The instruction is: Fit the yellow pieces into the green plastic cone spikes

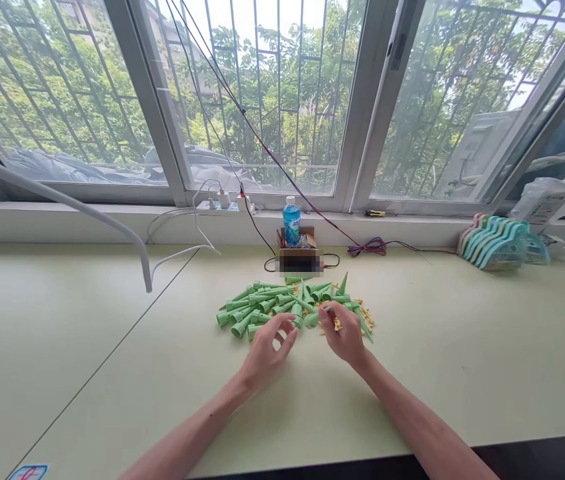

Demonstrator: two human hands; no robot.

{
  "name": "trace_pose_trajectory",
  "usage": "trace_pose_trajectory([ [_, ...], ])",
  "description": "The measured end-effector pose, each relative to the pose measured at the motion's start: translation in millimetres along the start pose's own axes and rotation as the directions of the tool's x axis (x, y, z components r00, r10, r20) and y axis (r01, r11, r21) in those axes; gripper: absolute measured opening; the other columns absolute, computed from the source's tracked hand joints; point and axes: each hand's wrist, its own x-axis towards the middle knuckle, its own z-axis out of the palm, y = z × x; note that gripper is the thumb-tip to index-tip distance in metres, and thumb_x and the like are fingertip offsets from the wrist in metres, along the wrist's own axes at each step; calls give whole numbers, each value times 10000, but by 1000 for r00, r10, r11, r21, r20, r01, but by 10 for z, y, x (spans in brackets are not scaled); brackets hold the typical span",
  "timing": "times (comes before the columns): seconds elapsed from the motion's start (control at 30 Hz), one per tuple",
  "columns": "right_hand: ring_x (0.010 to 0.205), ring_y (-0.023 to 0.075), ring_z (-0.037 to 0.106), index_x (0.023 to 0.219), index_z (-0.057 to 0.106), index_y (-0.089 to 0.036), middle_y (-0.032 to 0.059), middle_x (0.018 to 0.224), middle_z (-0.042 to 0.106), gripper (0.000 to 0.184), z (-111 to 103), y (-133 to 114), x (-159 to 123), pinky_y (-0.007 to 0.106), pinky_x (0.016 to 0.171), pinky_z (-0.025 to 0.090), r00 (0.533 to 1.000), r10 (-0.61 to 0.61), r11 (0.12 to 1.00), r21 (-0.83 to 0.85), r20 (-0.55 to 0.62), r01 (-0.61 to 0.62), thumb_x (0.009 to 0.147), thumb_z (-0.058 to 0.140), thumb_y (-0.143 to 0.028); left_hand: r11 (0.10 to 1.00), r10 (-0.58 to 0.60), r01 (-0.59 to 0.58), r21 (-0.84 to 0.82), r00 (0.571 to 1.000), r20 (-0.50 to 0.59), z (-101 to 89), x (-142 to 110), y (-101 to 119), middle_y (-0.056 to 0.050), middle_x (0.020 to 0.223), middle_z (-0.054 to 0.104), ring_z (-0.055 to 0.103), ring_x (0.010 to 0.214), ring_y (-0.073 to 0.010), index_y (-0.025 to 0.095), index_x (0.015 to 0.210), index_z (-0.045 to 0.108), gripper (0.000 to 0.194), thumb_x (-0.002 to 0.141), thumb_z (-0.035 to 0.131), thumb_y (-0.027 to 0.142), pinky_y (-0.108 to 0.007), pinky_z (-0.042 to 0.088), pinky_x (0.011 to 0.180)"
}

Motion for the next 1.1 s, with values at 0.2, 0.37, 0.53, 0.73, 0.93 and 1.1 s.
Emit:
trace_pose_trajectory([
  [0.2,542,118,536,849,579,-188,15,711,639,174,-180,323,142,225,561,436,954,-70,967,-254,-293,-7,972,482,-264,993,70,-73,88,997,37,-7,0,-17,-14,795,627,562,677,-124,196,844,601,174,947,481,269,-207,445,548],
  [0.37,578,136,533,855,585,-178,46,767,651,260,-370,723,236,239,582,428,918,-5,923,-356,-396,-148,989,438,-346,984,124,-133,122,989,74,9,4,-30,-7,715,576,525,637,-123,190,790,579,221,954,454,270,-211,433,539],
  [0.53,651,179,559,838,594,-172,80,773,657,414,-445,1007,262,270,627,406,922,183,872,-377,-340,-312,1002,346,-460,977,128,-143,156,987,102,13,1,-27,-6,715,569,515,638,-124,192,781,574,238,963,438,261,-225,431,570],
  [0.73,629,179,508,781,558,-185,43,685,595,462,-411,1127,253,269,622,375,959,241,895,-348,-150,-279,996,315,-514,975,129,-147,166,985,114,7,-21,-6,0,705,558,504,627,-123,191,764,575,243,962,444,246,-219,413,563],
  [0.93,608,165,434,697,460,-210,3,648,502,444,-383,1131,249,271,614,355,965,254,919,-295,-59,-260,997,328,-510,976,132,-149,161,985,109,10,-28,-7,1,705,554,496,625,-122,188,768,580,240,961,448,240,-221,403,564],
  [1.1,658,188,474,700,489,-206,30,700,515,461,-372,1193,242,305,649,395,961,275,915,-297,-41,-275,980,337,-540,976,130,-146,163,986,106,0,-25,15,0,695,556,492,614,-120,186,752,588,253,957,450,240,-221,398,550],
])
